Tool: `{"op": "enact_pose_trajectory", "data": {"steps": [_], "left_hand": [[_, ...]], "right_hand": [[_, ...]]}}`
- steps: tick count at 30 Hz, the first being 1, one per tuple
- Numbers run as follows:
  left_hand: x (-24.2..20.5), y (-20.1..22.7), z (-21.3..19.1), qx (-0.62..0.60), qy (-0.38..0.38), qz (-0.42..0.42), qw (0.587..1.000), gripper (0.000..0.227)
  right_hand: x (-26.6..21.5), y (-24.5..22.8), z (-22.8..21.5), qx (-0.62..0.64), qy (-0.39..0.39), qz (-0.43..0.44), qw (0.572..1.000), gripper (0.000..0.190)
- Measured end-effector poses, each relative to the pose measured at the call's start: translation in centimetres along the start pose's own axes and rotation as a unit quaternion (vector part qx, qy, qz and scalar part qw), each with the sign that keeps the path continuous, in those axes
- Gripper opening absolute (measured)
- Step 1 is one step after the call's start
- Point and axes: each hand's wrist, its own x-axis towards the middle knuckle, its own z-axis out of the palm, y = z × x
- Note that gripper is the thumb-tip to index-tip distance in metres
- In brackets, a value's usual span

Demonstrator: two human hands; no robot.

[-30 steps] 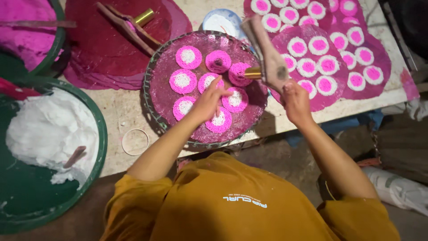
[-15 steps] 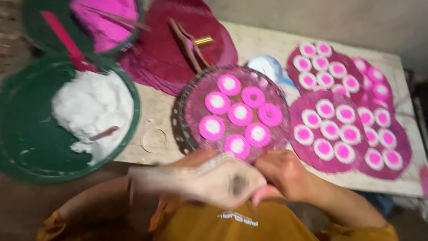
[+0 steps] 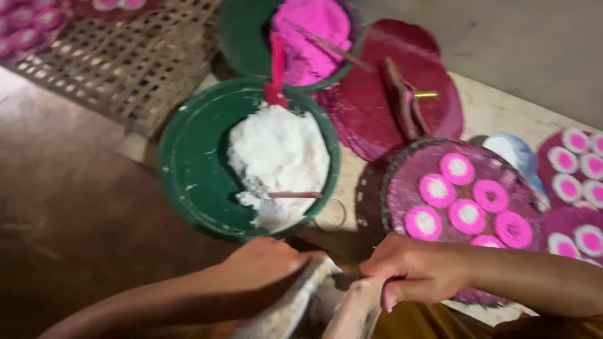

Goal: The person uses a wooden mold and a spatula to shape pink and white dough into patterns on round bases. They fill the mold with dough, press it onto a base to transfer the shape, and then move the finished items.

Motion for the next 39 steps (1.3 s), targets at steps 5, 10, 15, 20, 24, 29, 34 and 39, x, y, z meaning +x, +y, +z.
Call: {"op": "enact_pose_trajectory", "data": {"steps": [5,10,15,20,24,29,34,39], "left_hand": [[-7.0,-12.1,-0.6,-0.376,0.231,0.005,0.897,0.032],[-8.0,-20.3,-3.0,-0.588,0.08,0.105,0.798,0.022],[-4.1,-19.4,0.2,-0.732,0.136,0.184,0.642,0.015],[-3.4,-23.1,0.0,-0.432,0.526,-0.014,0.733,0.017],[-2.8,-25.4,0.0,-0.256,0.671,-0.037,0.695,0.05],[-2.3,-26.2,0.4,-0.211,0.699,-0.022,0.683,0.055],[-2.3,-26.6,0.8,-0.27,0.701,-0.002,0.66,0.055],[-2.2,-26.6,1.0,-0.233,0.717,-0.006,0.657,0.055]], "right_hand": [[4.3,0.6,-5.4,-0.205,0.102,-0.05,0.972,0.035],[9.3,1.0,-14.1,-0.705,0.003,0.02,0.709,0.031],[13.9,0.4,-15.4,-0.782,0.194,-0.069,0.588,0.036],[19.6,8.1,-7.2,-0.672,0.121,0.174,0.71,0.051],[20.8,13.5,-2.6,-0.417,-0.034,0.424,0.803,0.032],[21.9,12.2,-5.6,-0.484,-0.072,0.444,0.751,0.026],[26.6,11.8,-7.7,-0.642,-0.042,0.292,0.708,0.061],[25.3,14.1,-4.3,-0.592,-0.125,0.346,0.717,0.05]]}}
